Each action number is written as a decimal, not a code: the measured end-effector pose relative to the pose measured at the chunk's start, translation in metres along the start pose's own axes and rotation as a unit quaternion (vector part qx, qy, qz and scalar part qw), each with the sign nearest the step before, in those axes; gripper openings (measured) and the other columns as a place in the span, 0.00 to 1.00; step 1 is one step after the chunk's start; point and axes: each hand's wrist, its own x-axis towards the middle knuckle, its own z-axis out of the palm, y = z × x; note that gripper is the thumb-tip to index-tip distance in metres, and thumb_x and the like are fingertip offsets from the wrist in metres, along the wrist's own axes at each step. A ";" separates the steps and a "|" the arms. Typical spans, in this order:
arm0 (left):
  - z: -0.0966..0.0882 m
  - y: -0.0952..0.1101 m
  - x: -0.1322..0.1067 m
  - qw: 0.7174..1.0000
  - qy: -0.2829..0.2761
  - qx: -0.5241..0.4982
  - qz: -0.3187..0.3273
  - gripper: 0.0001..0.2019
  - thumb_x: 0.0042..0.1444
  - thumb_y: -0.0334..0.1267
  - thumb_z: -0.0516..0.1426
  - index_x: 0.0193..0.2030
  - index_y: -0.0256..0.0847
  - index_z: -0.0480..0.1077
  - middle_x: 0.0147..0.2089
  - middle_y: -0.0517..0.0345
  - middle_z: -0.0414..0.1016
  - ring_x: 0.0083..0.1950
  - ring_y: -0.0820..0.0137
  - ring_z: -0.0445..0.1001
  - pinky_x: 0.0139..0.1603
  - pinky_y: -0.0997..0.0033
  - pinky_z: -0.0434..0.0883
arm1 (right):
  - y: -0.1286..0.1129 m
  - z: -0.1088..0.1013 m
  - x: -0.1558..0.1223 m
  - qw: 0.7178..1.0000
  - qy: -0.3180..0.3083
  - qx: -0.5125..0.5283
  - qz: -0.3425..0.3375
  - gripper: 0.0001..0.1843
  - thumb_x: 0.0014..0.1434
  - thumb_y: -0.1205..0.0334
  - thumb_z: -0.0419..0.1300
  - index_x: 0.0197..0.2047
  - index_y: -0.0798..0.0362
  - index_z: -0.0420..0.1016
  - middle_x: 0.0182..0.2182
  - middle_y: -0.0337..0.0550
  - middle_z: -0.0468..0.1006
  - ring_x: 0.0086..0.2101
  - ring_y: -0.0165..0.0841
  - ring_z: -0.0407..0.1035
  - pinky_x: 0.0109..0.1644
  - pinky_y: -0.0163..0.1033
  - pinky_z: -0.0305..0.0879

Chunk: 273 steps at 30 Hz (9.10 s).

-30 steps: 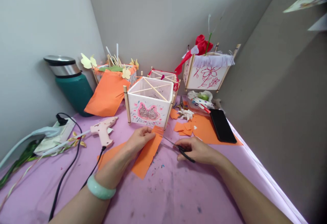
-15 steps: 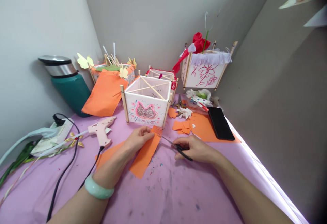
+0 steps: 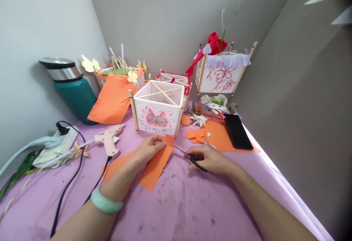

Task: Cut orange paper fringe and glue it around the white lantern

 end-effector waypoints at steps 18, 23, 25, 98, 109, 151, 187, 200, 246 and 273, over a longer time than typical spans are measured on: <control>0.002 0.007 -0.004 1.000 0.002 0.006 -0.009 0.13 0.46 0.44 0.62 0.33 0.40 0.65 0.24 0.61 0.72 0.23 0.70 0.72 0.25 0.72 0.66 | 0.003 0.001 0.000 1.000 0.002 0.000 -0.005 0.18 0.48 0.49 0.67 0.37 0.54 0.77 0.23 0.33 0.65 0.25 0.26 0.55 0.28 0.31 0.52; 0.004 0.011 -0.006 1.000 0.018 0.025 -0.002 0.10 0.46 0.40 0.61 0.31 0.39 0.66 0.23 0.63 0.71 0.22 0.73 0.69 0.23 0.75 0.62 | 0.004 0.002 0.000 1.000 0.006 -0.027 -0.006 0.17 0.49 0.49 0.67 0.37 0.53 0.77 0.23 0.33 0.65 0.25 0.26 0.55 0.28 0.30 0.52; 0.004 0.011 -0.007 0.999 0.023 0.027 -0.006 0.09 0.46 0.40 0.61 0.30 0.39 0.66 0.22 0.63 0.71 0.22 0.73 0.69 0.23 0.75 0.62 | 0.005 0.002 0.000 0.999 0.008 -0.035 -0.011 0.17 0.49 0.49 0.67 0.37 0.53 0.78 0.23 0.33 0.66 0.25 0.26 0.55 0.28 0.30 0.52; 0.002 0.008 -0.006 0.999 -0.004 0.042 -0.017 0.11 0.47 0.45 0.61 0.32 0.39 0.70 0.24 0.62 0.73 0.23 0.72 0.69 0.25 0.73 0.63 | 0.006 0.011 0.004 0.999 0.035 -0.014 -0.035 0.20 0.50 0.48 0.66 0.39 0.55 0.78 0.23 0.34 0.65 0.25 0.26 0.56 0.28 0.30 0.53; 0.001 0.006 -0.005 0.999 0.000 0.050 -0.007 0.11 0.46 0.44 0.62 0.30 0.38 0.71 0.22 0.63 0.71 0.23 0.73 0.67 0.24 0.74 0.61 | 0.008 0.012 0.005 0.999 0.030 -0.003 -0.041 0.19 0.51 0.48 0.66 0.39 0.55 0.78 0.22 0.33 0.63 0.25 0.26 0.55 0.28 0.30 0.52; 0.000 0.007 -0.005 1.000 0.018 0.023 0.009 0.13 0.46 0.46 0.61 0.31 0.39 0.67 0.26 0.60 0.72 0.26 0.71 0.69 0.27 0.72 0.64 | -0.003 0.007 -0.001 0.999 0.027 -0.026 -0.004 0.23 0.48 0.46 0.66 0.41 0.55 0.78 0.27 0.37 0.71 0.29 0.29 0.61 0.31 0.31 0.56; 0.000 0.007 -0.003 1.000 0.001 0.016 0.002 0.13 0.44 0.46 0.63 0.30 0.39 0.69 0.27 0.59 0.74 0.27 0.71 0.70 0.28 0.72 0.65 | 0.006 0.014 0.005 0.999 0.033 -0.005 -0.035 0.23 0.49 0.45 0.65 0.40 0.55 0.77 0.24 0.35 0.67 0.26 0.28 0.58 0.30 0.31 0.55; -0.001 0.007 -0.004 1.000 -0.002 -0.002 -0.008 0.13 0.44 0.45 0.63 0.30 0.39 0.68 0.26 0.59 0.74 0.26 0.71 0.71 0.27 0.71 0.65 | 0.008 0.014 0.005 0.999 0.044 -0.005 -0.031 0.21 0.50 0.46 0.65 0.37 0.56 0.77 0.22 0.33 0.61 0.24 0.26 0.54 0.28 0.30 0.51; 0.000 0.007 -0.004 0.999 0.035 0.006 0.011 0.12 0.44 0.45 0.62 0.29 0.40 0.66 0.23 0.64 0.68 0.24 0.74 0.66 0.24 0.75 0.59 | 0.005 -0.008 -0.005 0.998 -0.056 0.034 0.020 0.18 0.49 0.51 0.66 0.39 0.55 0.77 0.26 0.35 0.68 0.26 0.26 0.59 0.28 0.31 0.57; 0.000 0.007 -0.004 1.000 0.017 -0.016 0.005 0.12 0.46 0.44 0.62 0.31 0.40 0.66 0.25 0.63 0.71 0.24 0.73 0.68 0.26 0.73 0.63 | 0.000 0.001 -0.003 1.000 -0.006 -0.005 0.008 0.19 0.48 0.48 0.67 0.37 0.54 0.77 0.24 0.34 0.67 0.26 0.27 0.57 0.29 0.31 0.54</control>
